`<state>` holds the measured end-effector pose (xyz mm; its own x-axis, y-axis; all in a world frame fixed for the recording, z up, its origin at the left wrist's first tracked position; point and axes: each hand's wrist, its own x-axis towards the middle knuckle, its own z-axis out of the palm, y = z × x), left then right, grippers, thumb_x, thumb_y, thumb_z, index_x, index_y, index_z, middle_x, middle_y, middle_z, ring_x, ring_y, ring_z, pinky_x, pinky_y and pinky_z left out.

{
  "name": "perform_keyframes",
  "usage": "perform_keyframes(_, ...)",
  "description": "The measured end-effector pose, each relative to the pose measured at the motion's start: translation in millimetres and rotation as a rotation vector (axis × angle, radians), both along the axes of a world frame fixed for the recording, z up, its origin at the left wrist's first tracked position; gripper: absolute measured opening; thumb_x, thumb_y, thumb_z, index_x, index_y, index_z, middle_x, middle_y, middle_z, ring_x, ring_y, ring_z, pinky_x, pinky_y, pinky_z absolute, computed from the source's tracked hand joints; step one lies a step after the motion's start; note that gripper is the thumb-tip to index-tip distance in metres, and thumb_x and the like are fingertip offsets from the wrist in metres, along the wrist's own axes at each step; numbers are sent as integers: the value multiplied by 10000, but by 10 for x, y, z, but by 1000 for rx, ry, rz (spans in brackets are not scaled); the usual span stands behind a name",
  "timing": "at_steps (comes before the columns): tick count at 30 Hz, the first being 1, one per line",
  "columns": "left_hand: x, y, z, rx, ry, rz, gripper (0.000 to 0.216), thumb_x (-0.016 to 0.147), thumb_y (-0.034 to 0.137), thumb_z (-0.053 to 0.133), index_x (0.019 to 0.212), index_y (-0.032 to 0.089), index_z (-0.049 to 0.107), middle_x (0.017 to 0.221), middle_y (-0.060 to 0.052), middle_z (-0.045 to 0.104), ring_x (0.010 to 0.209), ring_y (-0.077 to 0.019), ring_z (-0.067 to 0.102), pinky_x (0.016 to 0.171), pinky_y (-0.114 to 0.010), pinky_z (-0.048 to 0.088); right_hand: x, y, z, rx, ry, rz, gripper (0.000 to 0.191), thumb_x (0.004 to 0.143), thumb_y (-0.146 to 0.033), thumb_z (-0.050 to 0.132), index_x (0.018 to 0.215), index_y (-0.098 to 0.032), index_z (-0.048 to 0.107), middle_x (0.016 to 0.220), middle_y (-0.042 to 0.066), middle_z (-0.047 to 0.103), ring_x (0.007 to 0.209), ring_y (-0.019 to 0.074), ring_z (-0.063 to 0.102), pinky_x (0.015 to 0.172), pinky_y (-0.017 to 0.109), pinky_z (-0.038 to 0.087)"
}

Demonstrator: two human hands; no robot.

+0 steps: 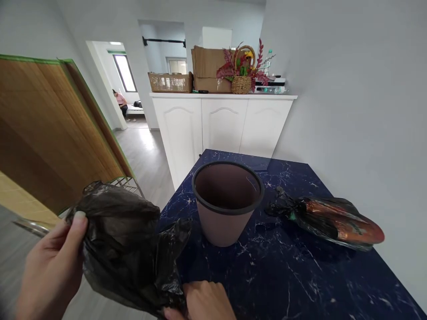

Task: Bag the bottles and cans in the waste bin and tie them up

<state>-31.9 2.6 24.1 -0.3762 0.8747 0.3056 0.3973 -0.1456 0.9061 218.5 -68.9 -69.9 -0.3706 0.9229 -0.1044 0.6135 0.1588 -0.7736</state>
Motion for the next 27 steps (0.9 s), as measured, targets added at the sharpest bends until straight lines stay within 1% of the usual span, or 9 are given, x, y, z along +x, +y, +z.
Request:
perform_keyframes(4,112,-137,94,-27,74,-161,378,869,570,779,908,204,694,707,28,630,664,-159,602,603,-213,520,67,50,511,213,91,-168,229,991,-441,623,906,-230,598,850,18,639,600,138,551,541,263,353)
perform_keyframes(7,250,-215,125,34,110,-279,333,839,505,806,866,221,635,669,36,610,596,-145,573,545,-200,495,-81,99,844,299,325,-71,395,852,-482,827,1141,-277,653,1080,14,667,789,157,647,664,262,463)
perform_keyframes(9,317,-255,133,51,100,-376,332,821,459,830,965,236,632,692,31,668,614,-155,623,574,-200,524,-195,152,962,285,436,18,413,832,-453,868,1161,-294,676,1090,-4,687,899,170,670,762,264,494)
perform_keyframes(12,329,-303,137,32,43,-487,397,823,447,847,1060,255,593,693,31,702,625,-159,656,600,-196,539,-257,230,994,256,614,53,139,946,-365,766,945,-244,698,899,-20,699,827,140,652,750,241,486)
perform_keyframes(18,269,-414,168,-100,-273,-338,528,813,632,827,1078,269,550,572,105,465,447,-73,391,431,-141,347,-89,178,821,213,779,-95,332,1061,-330,589,751,-227,529,665,-40,534,612,110,524,617,246,456)
perform_keyframes(20,260,-437,148,-126,-307,-336,546,803,623,843,1092,280,532,574,110,454,450,-71,395,440,-137,349,-65,120,789,332,791,-179,239,1060,-289,585,830,-239,541,740,-33,580,583,99,516,584,240,464)
perform_keyframes(22,235,-439,93,-154,-295,-446,529,811,567,857,1100,285,515,583,99,501,467,-82,435,456,-140,369,-67,79,807,549,730,-183,86,1009,-186,624,1066,-249,604,1069,35,693,630,88,574,602,244,504)
perform_keyframes(24,191,-429,19,-181,-266,-624,528,817,501,866,1137,286,505,602,81,559,485,-95,466,464,-146,381,-73,75,868,755,562,-51,413,966,-115,636,1343,-264,556,1384,100,641,758,106,654,692,266,553)
perform_keyframes(27,105,-425,-56,-198,-282,-814,567,813,448,876,1202,293,495,599,88,552,468,-84,432,449,-141,359,-44,122,956,933,244,160,385,999,-116,607,1369,-215,568,1266,91,710,919,168,696,799,301,562)
